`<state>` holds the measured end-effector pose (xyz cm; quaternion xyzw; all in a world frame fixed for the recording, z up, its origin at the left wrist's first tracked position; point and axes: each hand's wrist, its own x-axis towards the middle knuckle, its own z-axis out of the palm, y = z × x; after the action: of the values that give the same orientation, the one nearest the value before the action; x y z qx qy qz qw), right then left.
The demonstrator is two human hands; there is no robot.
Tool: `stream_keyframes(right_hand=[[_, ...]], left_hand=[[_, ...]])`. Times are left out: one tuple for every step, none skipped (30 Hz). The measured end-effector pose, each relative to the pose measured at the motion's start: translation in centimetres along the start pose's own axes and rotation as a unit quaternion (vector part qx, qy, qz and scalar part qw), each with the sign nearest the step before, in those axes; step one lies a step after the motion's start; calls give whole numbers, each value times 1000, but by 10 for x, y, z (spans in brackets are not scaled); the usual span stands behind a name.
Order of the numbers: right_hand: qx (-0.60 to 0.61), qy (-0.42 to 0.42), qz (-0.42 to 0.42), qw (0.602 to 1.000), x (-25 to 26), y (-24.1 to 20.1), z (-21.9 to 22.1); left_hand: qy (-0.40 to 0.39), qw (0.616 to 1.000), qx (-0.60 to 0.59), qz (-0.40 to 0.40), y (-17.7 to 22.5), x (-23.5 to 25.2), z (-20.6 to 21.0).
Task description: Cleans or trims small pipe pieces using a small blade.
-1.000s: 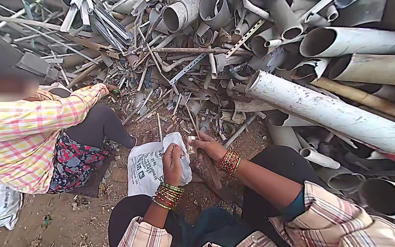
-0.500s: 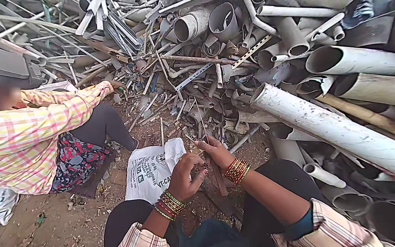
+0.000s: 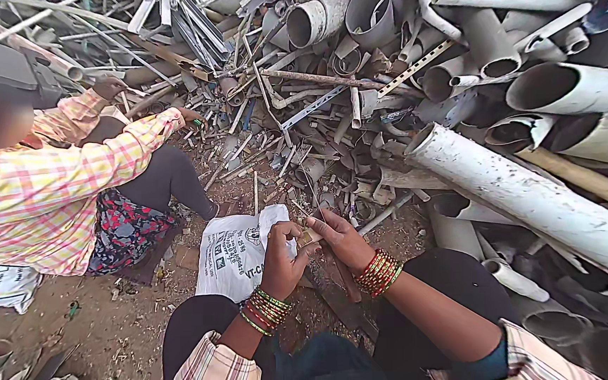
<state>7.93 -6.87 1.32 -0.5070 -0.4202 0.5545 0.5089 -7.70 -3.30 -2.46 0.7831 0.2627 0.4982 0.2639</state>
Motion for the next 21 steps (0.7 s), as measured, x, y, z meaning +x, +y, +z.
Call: stream_keyframes(right_hand=[[-3, -3, -8, 1000, -1, 1, 0], [-2, -8, -16, 1000, -1, 1, 1], [0, -13, -23, 1000, -1, 1, 1], [0, -17, -28, 999, -1, 1, 1], [1, -19, -30, 999, -2, 1, 1], [-2, -18, -31, 999, -2, 2, 2], [-6, -17, -31, 999, -2, 2, 2], [-8, -14, -29, 999, -2, 3, 2], [-7, -11, -27, 1000, -2, 3, 2], [-5, -5, -26, 1000, -2, 4, 2], [-2, 2, -26, 1000, -1, 5, 3], [0, 9, -23, 1000, -2, 6, 4], [0, 17, -23, 1000, -2, 6, 5], [-2, 24, -22, 999, -2, 7, 6], [-5, 31, -21, 999, -3, 8, 6], [-10, 37, -18, 999, -3, 9, 6], [-17, 44, -18, 999, -4, 9, 6], [-25, 46, -18, 998, -4, 9, 5], [-33, 46, -15, 998, -5, 9, 5], [-41, 45, -11, 998, -5, 9, 4], [-50, 45, -8, 998, -6, 8, 3]], left_hand=[[1, 1000, -5, -5, 0, 0, 0], [2, 1000, -10, -9, 0, 0, 0], [3, 1000, -12, -12, 1, 0, 0], [3, 1000, -13, -13, 1, -1, 0], [2, 1000, -13, -15, 2, -1, 0], [0, 1000, -12, -16, 3, -1, 0], [-2, 1000, -10, -18, 4, -1, 0], [-2, 1000, -7, -20, 4, -1, 1], [-3, 1000, -4, -23, 5, 0, 1], [-5, 1000, 0, -25, 5, 0, 1], [-6, 1000, 2, -24, 6, 0, 1], [-6, 1000, 6, -21, 6, 0, 2], [-6, 1000, 7, -17, 6, 0, 2], [-8, 1000, 11, -12, 5, 0, 2], [-9, 1000, 15, -6, 5, 0, 2], [-11, 1000, 21, -1, 4, -1, 3], [-12, 1000, 25, 4, 4, -1, 4], [-13, 1000, 27, 7, 3, -2, 4], [-12, 999, 31, 12, 3, -3, 4], [-12, 999, 35, 15, 3, -3, 4], [-13, 999, 38, 19, 4, -3, 4]])
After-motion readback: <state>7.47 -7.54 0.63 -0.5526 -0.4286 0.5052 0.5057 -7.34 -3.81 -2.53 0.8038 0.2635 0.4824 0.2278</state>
